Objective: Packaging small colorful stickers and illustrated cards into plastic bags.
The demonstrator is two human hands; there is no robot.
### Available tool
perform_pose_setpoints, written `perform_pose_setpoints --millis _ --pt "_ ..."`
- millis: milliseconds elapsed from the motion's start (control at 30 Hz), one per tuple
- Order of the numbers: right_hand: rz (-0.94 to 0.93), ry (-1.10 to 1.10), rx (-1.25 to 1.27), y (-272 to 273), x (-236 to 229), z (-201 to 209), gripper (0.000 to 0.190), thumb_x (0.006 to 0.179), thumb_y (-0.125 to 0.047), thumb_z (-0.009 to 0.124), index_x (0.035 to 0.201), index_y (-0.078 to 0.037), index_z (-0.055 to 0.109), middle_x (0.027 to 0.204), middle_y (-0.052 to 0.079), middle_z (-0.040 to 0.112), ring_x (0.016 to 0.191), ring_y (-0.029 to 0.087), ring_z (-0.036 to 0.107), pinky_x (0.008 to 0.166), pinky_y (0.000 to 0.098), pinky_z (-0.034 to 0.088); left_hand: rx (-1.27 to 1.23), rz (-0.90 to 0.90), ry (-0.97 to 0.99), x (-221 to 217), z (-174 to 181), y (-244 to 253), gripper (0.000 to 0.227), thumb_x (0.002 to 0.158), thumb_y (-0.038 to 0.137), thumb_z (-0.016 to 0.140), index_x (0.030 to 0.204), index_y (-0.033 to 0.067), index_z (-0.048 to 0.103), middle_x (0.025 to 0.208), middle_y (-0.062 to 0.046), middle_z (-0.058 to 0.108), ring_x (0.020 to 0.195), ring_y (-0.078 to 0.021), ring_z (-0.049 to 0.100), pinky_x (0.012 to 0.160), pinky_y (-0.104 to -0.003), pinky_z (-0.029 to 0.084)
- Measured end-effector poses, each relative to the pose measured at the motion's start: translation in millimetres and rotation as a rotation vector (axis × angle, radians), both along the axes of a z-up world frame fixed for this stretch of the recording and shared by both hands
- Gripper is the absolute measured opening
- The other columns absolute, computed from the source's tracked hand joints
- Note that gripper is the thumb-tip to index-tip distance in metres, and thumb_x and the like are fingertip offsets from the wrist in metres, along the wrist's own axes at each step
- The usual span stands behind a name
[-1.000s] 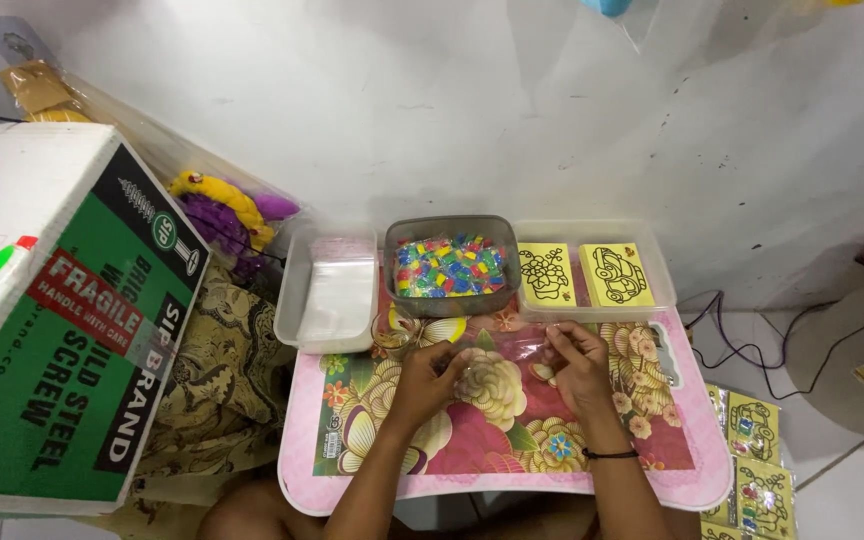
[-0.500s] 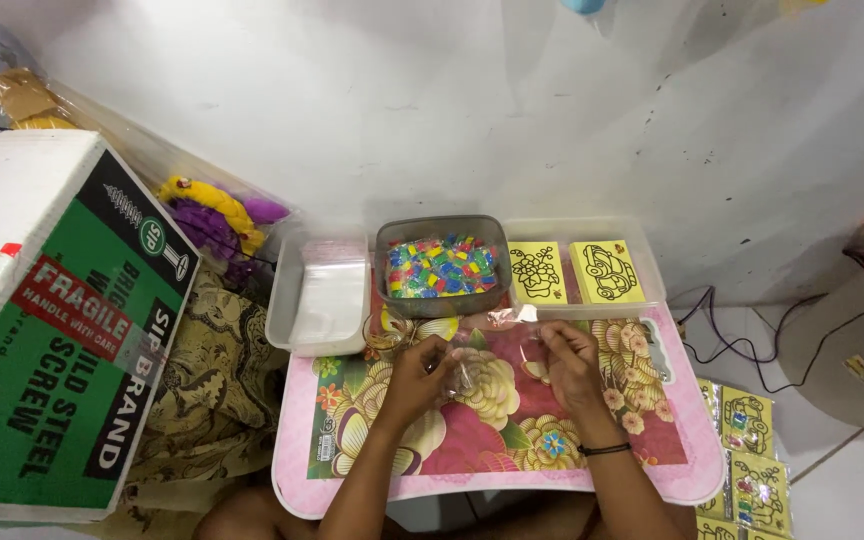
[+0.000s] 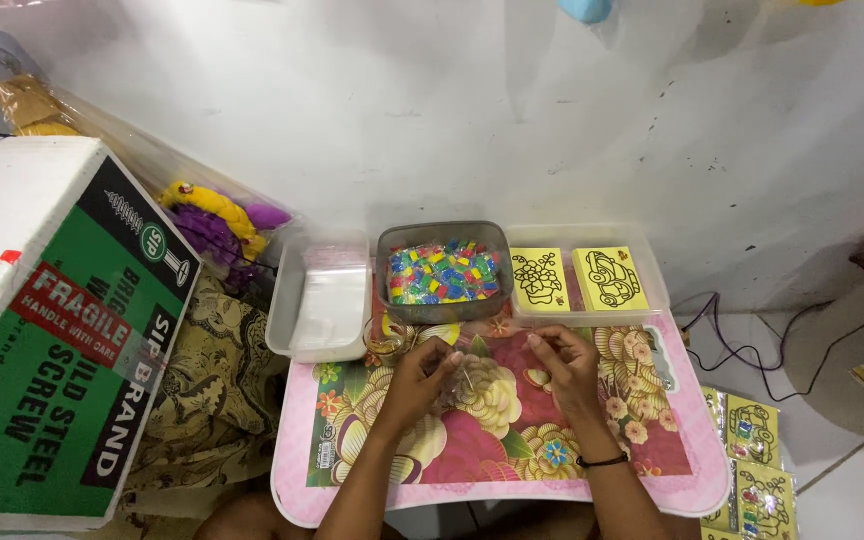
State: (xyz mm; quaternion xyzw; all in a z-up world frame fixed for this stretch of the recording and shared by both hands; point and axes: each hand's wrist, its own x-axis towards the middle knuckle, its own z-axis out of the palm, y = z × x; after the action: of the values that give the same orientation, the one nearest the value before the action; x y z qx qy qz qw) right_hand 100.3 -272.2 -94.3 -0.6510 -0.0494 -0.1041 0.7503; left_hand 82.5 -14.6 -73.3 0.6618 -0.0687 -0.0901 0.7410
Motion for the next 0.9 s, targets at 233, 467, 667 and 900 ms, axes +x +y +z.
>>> perform_pose_setpoints --millis 233,467,667,900 --pt "-0.068 0.088 0.037 10 -5 22 0.01 0.096 -0.008 0.065 0.094 0.002 0.069 0.081 0.005 0.072 0.072 0.007 0.067 0.058 0.0257 0.058 0.086 0.037 -0.066 -6 10 0 0.027 0.103 0.03 0.064 0.092 0.0046 0.062 0.076 0.003 0.058 0.069 -0.0051 0.051 0.063 -0.024 0.045" --pt "-0.066 0.013 0.038 4 -1 4 0.012 0.103 -0.007 0.064 0.098 0.002 0.07 0.08 0.002 0.068 0.069 0.004 0.056 0.061 0.0196 0.045 0.004 0.013 0.008 -7 12 1 0.039 0.106 0.037 0.052 0.086 0.0055 0.062 0.069 0.002 0.057 0.061 -0.0068 0.052 0.056 -0.025 0.042" --pt "-0.042 0.005 0.015 11 -5 23 0.022 0.104 -0.014 0.058 0.096 0.002 0.07 0.085 0.005 0.075 0.076 0.007 0.068 0.07 0.0202 0.053 0.029 0.033 -0.012 1 -21 6 0.046 0.109 0.039 0.053 0.091 0.0006 0.071 0.069 0.001 0.058 0.06 -0.0063 0.052 0.055 -0.026 0.044" --pt "-0.14 0.129 -0.124 1 -2 -3 0.039 0.112 -0.026 0.057 0.098 0.006 0.074 0.084 0.011 0.067 0.066 0.01 0.049 0.055 0.0263 0.045 0.008 -0.017 0.009 0 -20 7 0.05 0.107 0.041 0.052 0.091 -0.0011 0.073 0.066 -0.002 0.064 0.055 -0.0094 0.059 0.051 -0.027 0.047"
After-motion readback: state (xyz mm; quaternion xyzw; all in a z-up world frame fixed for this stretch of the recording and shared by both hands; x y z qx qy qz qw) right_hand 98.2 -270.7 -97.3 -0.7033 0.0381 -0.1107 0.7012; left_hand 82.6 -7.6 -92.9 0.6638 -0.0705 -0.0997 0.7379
